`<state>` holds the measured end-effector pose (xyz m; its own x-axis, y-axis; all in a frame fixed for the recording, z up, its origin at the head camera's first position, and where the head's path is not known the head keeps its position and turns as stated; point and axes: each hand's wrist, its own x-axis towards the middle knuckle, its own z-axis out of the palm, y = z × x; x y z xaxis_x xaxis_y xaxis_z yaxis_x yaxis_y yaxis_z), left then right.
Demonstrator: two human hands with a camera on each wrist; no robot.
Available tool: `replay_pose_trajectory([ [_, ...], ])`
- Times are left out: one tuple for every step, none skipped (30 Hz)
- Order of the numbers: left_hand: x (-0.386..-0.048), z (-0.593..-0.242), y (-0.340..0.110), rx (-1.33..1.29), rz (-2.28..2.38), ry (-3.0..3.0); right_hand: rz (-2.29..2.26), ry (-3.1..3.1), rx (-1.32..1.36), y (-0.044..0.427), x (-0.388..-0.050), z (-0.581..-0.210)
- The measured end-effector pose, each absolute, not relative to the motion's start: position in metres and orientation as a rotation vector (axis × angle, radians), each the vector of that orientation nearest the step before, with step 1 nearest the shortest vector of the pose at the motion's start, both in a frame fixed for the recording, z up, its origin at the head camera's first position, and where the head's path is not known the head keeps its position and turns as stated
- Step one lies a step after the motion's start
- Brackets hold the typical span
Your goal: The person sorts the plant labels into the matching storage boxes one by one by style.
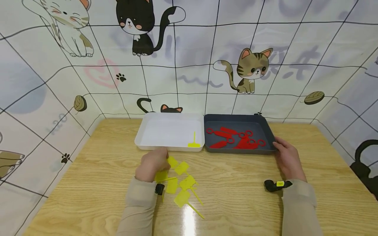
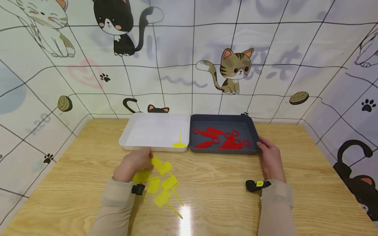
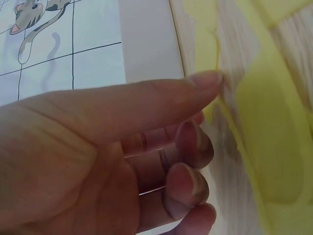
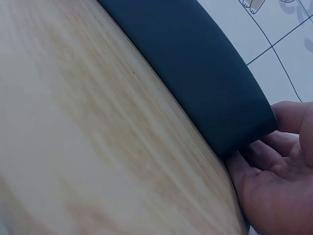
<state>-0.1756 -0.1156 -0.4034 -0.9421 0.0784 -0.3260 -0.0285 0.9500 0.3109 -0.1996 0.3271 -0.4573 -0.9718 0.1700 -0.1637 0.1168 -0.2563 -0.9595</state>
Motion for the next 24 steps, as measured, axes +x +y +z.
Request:
replay_pose_trajectory([
  [-0.176, -0.404, -0.116, 0.045, 0.454, 2.765, 2.437, -1.893, -0.372, 0.327, -0.200, -0.457],
  [-0.175, -0.403, -0.116, 0.050, 0.459, 2.766, 2.437, -1.896, -0.372, 0.327, -0.200, -0.457],
  [-0.175, -0.404, -0.116, 0.060, 0.466, 2.767, 2.437, -1.898, -0.374, 0.327, -0.199, -0.457],
  [-0.175, -0.404, -0.116, 0.056, 0.474, 2.765, 2.440, -1.895, -0.376, 0.327, -0.199, -0.457],
  [-0.175, -0.405, -0.116, 0.056, 0.480, 2.764, 2.437, -1.897, -0.381, 0.327, -0.199, -0.457],
  [-0.176, -0.405, -0.116, 0.052, 0.487, 2.762, 2.433, -1.903, -0.385, 0.327, -0.199, -0.457],
  [-0.176, -0.406, -0.115, 0.056, 0.487, 2.765, 2.428, -1.912, -0.386, 0.327, -0.199, -0.457],
  [-0.176, -0.406, -0.114, 0.057, 0.489, 2.764, 2.425, -1.918, -0.383, 0.327, -0.199, -0.457],
  [-0.176, -0.407, -0.113, 0.058, 0.492, 2.758, 2.421, -1.921, -0.387, 0.327, -0.199, -0.457],
  [-0.176, -0.407, -0.111, 0.052, 0.493, 2.750, 2.419, -1.921, -0.384, 0.327, -0.199, -0.458],
  [-0.177, -0.407, -0.110, 0.062, 0.490, 2.746, 2.415, -1.922, -0.381, 0.327, -0.199, -0.459],
  [-0.177, -0.407, -0.109, 0.066, 0.489, 2.740, 2.415, -1.919, -0.376, 0.327, -0.199, -0.459],
  [-0.176, -0.407, -0.108, 0.076, 0.484, 2.738, 2.418, -1.913, -0.373, 0.327, -0.199, -0.459],
  [-0.176, -0.407, -0.107, 0.079, 0.481, 2.733, 2.418, -1.906, -0.372, 0.327, -0.199, -0.459],
  [-0.176, -0.406, -0.106, 0.089, 0.480, 2.732, 2.413, -1.908, -0.373, 0.327, -0.200, -0.459],
  [-0.175, -0.406, -0.106, 0.097, 0.479, 2.734, 2.409, -1.909, -0.375, 0.326, -0.200, -0.459],
  [-0.175, -0.406, -0.106, 0.110, 0.479, 2.740, 2.402, -1.912, -0.383, 0.326, -0.200, -0.459],
  [-0.175, -0.406, -0.106, 0.120, 0.478, 2.746, 2.399, -1.914, -0.388, 0.326, -0.200, -0.458],
  [-0.175, -0.406, -0.106, 0.131, 0.477, 2.751, 2.397, -1.916, -0.393, 0.326, -0.200, -0.458],
  [-0.175, -0.405, -0.106, 0.136, 0.477, 2.752, 2.392, -1.918, -0.398, 0.326, -0.200, -0.458],
  [-0.175, -0.405, -0.106, 0.142, 0.482, 2.750, 2.390, -1.919, -0.400, 0.326, -0.201, -0.458],
  [-0.175, -0.405, -0.106, 0.147, 0.483, 2.748, 2.392, -1.917, -0.399, 0.326, -0.201, -0.458],
  [-0.175, -0.405, -0.106, 0.154, 0.479, 2.746, 2.399, -1.910, -0.396, 0.326, -0.201, -0.459],
  [-0.175, -0.405, -0.106, 0.156, 0.475, 2.743, 2.403, -1.908, -0.392, 0.327, -0.200, -0.459],
])
